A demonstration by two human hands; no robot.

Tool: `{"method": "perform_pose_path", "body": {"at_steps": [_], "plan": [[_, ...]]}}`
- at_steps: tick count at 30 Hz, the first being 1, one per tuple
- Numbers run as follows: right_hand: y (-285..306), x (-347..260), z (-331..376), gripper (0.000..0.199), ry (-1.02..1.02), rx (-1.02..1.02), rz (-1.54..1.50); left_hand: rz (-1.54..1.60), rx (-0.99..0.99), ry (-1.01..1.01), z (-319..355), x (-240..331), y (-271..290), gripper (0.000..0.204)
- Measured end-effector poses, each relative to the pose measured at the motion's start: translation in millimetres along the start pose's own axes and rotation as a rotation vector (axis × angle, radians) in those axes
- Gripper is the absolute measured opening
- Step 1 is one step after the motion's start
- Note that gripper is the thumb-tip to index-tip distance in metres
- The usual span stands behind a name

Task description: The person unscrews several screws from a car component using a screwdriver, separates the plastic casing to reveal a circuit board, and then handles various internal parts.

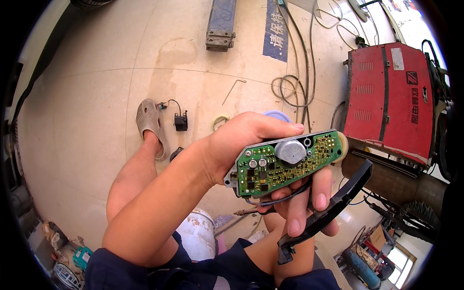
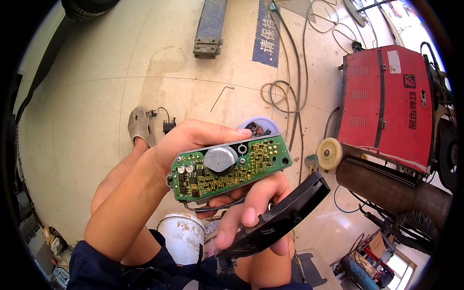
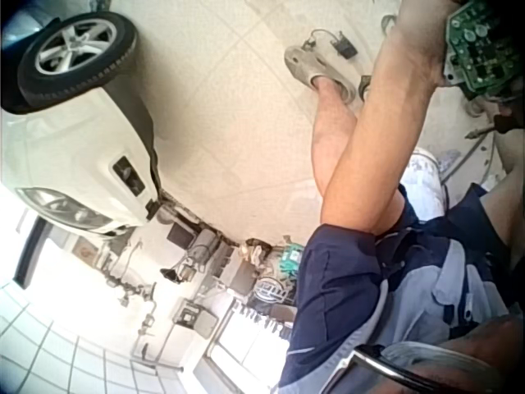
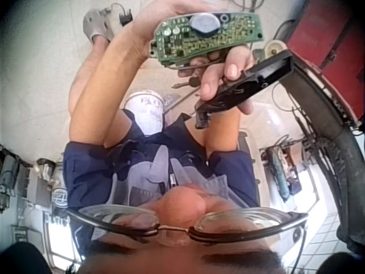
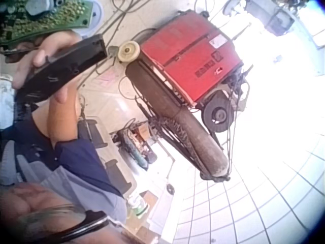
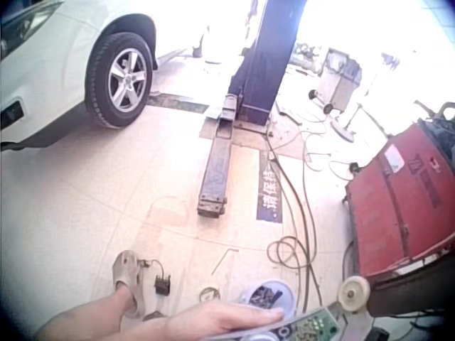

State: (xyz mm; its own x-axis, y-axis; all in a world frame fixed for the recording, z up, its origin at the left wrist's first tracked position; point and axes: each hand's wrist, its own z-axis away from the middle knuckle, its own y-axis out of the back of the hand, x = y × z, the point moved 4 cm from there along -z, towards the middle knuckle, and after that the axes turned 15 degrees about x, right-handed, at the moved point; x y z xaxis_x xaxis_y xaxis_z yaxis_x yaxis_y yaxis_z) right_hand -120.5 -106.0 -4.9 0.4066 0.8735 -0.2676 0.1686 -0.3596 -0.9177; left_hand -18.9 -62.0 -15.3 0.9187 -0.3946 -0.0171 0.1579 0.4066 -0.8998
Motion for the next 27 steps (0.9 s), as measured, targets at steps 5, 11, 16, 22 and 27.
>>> {"method": "perform_pose_path", "body": {"at_steps": [5,11,16,22,27], "plan": [[-1.7,-4.2,-0.9,0.057,-0.115,-0.051,0.088,-0.049,0.025,0.0,2.5,0.8,4.3,0.048],[7.7,-9.2,1.0,0.052,-0.131,-0.251,0.234,-0.047,0.056,-0.01,4.3,0.1,-2.7,0.044],[6.4,-7.8,5.1,0.05,-0.129,-0.198,0.224,-0.084,0.017,-0.004,4.2,0.2,-2.5,0.042],[7.3,-8.4,4.8,0.052,-0.183,-0.178,0.206,-0.118,0.057,-0.03,5.6,0.5,-2.2,0.042],[3.9,-5.5,-6.9,0.062,-0.075,-0.148,0.226,-0.128,0.131,0.0,5.8,0.6,-3.5,0.042]]}}
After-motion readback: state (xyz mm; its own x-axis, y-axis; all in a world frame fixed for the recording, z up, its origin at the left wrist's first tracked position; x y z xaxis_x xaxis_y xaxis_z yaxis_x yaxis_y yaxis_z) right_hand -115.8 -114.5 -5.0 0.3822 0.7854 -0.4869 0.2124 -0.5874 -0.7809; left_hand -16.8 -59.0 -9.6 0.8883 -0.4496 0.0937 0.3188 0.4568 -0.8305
